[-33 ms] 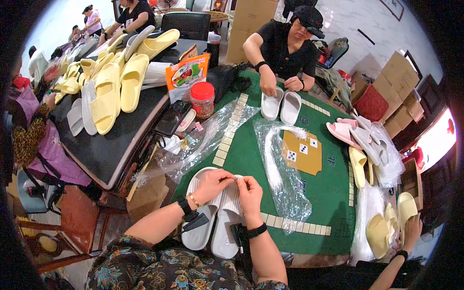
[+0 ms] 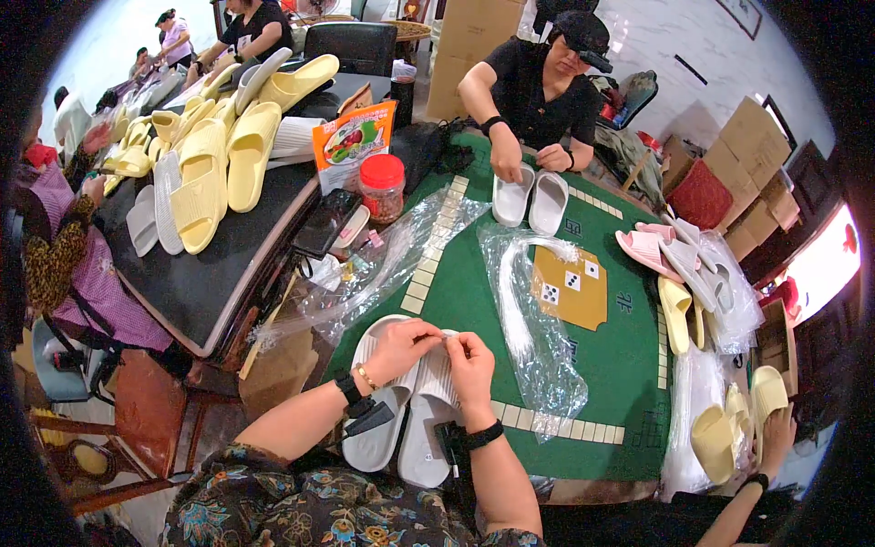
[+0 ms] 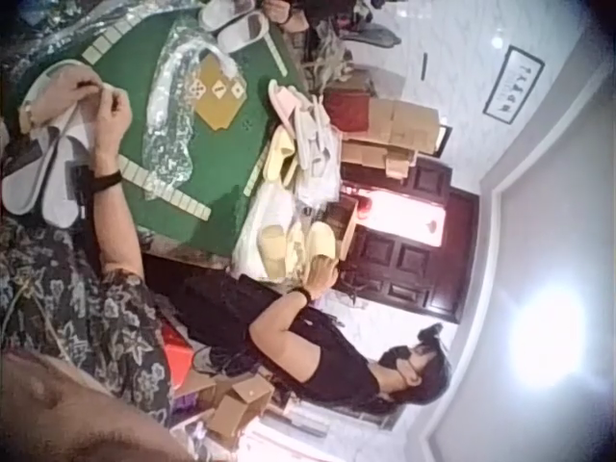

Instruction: The person is inspecting and trimming yellow and white rubber slides/sandals.

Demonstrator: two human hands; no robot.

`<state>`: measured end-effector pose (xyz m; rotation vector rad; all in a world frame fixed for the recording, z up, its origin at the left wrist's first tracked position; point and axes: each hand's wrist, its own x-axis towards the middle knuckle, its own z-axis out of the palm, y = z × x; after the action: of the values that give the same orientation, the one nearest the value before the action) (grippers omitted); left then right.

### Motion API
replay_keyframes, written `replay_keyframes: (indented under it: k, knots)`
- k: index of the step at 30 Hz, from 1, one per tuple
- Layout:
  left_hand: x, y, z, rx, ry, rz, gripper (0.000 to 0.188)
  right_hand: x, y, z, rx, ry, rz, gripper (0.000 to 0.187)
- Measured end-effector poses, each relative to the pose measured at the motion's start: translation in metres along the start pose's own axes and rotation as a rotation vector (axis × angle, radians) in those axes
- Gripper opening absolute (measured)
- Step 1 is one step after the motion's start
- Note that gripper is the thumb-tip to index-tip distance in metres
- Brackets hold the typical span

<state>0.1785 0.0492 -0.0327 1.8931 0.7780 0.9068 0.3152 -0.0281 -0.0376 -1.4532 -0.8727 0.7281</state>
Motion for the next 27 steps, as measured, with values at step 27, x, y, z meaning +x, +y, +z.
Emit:
replay_keyframes:
  k: [27]
  knots:
    - [-0.0004, -0.0012, -0.0003, -0.012, 0.002, -0.027, 0.011, 0.0033, 0.0031, -0.0011, -0.105, -0.047, 0.030, 0.016]
